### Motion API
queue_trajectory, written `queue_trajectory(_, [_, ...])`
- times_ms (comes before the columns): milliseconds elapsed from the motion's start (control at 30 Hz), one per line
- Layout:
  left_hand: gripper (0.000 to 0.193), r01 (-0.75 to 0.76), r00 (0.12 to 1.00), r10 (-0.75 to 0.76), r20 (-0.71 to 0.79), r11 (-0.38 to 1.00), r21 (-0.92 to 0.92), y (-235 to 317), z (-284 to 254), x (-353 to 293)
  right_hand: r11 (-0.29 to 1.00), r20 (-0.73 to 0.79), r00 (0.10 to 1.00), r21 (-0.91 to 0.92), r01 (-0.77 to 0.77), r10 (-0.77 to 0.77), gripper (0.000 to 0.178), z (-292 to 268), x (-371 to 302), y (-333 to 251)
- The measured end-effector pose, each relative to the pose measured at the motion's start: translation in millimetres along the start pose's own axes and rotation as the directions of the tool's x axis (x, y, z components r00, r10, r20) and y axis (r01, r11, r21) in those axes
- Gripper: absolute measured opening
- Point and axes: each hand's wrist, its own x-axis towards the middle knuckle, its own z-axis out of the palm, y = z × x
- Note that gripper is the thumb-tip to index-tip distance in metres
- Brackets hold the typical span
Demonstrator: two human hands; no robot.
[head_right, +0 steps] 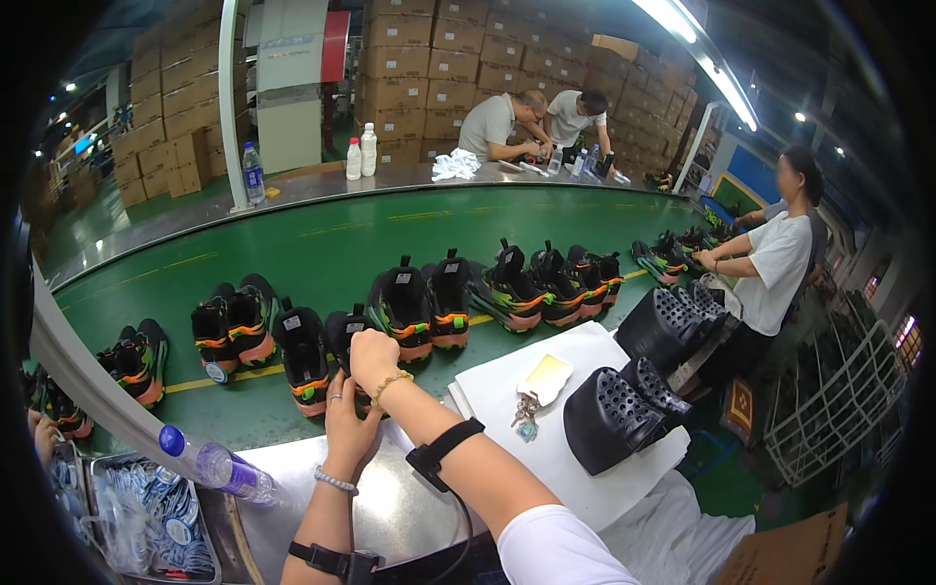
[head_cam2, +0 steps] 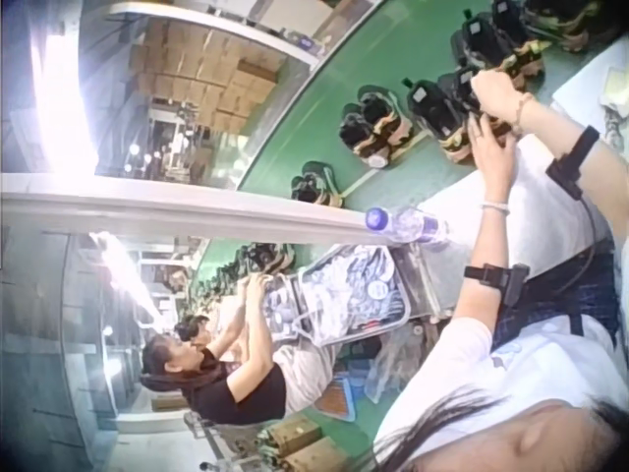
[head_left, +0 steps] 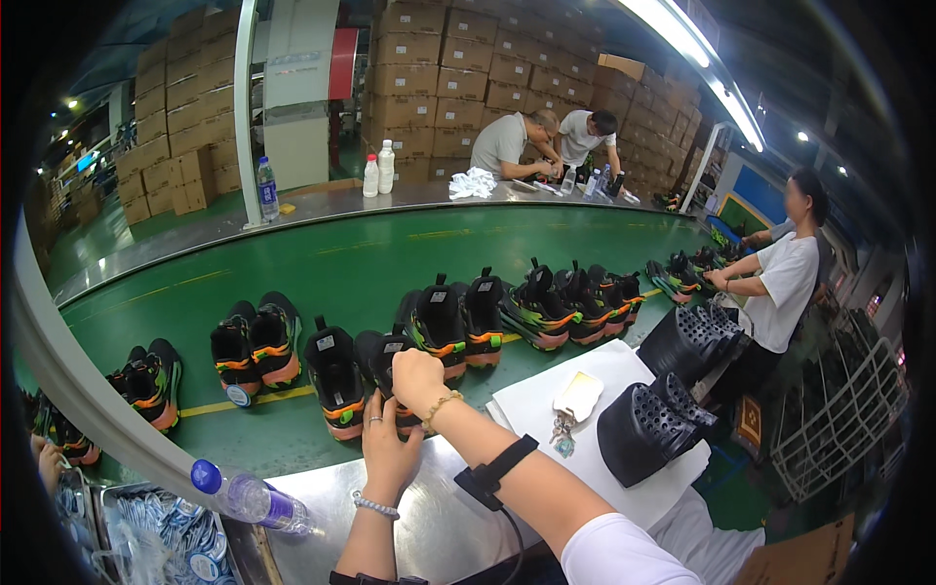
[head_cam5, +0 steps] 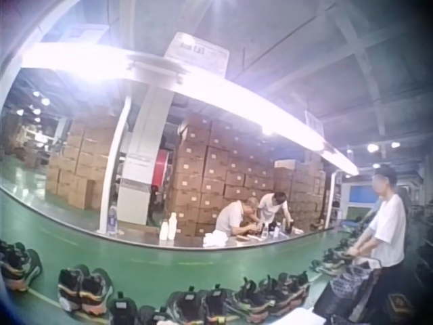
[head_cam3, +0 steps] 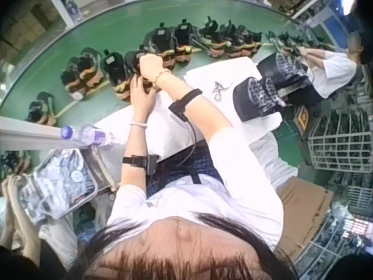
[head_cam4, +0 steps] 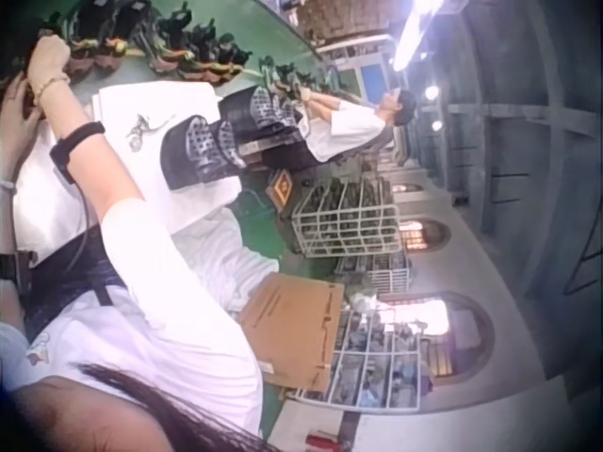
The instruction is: Inspecting and organizing finished shoes on a production line.
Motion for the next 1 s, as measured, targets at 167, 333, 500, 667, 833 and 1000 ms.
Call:
queue_trajectory(167, [0.046, 0.014, 0.999, -0.015, -0.035, 0.999, -0.035, -8, 2, -1, 0.996, 0.128, 0.99, 0.056, -0.073, 0.065, 0.016, 16, 8, -7])
queue_trajectory(333, [0.046, 0.02, 0.997, -0.026, -0.076, 0.997, -0.072, -3, -3, 0, 0.983, 0.115, 0.989, 0.143, -0.112, 0.096, 0.016, 28, 19, -6])
queue_trajectory(500, [0.045, 0.035, 0.993, -0.038, -0.116, 0.999, -0.032, -14, -12, -3, 0.991, 0.081, 0.996, 0.129, -0.033, 0.023, 0.019, 17, 10, -26])
queue_trajectory(667, [0.044, 0.052, 0.99, -0.058, -0.131, 0.998, -0.046, -29, -17, -5, 0.995, 0.073, 0.997, 0.084, -0.045, 0.039, 0.019, 26, 20, -39])
queue_trajectory(833, [0.045, 0.072, 0.989, -0.076, -0.13, 0.997, -0.035, -33, -23, -4, 0.988, 0.074, 0.994, 0.129, -0.083, 0.074, 0.017, 36, 41, -54])
queue_trajectory(1000, [0.051, 0.117, 0.985, -0.117, -0.124, 0.993, -0.009, -19, -33, 4, 0.976, 0.05, 0.999, 0.215, -0.03, 0.02, 0.021, 25, 35, -49])
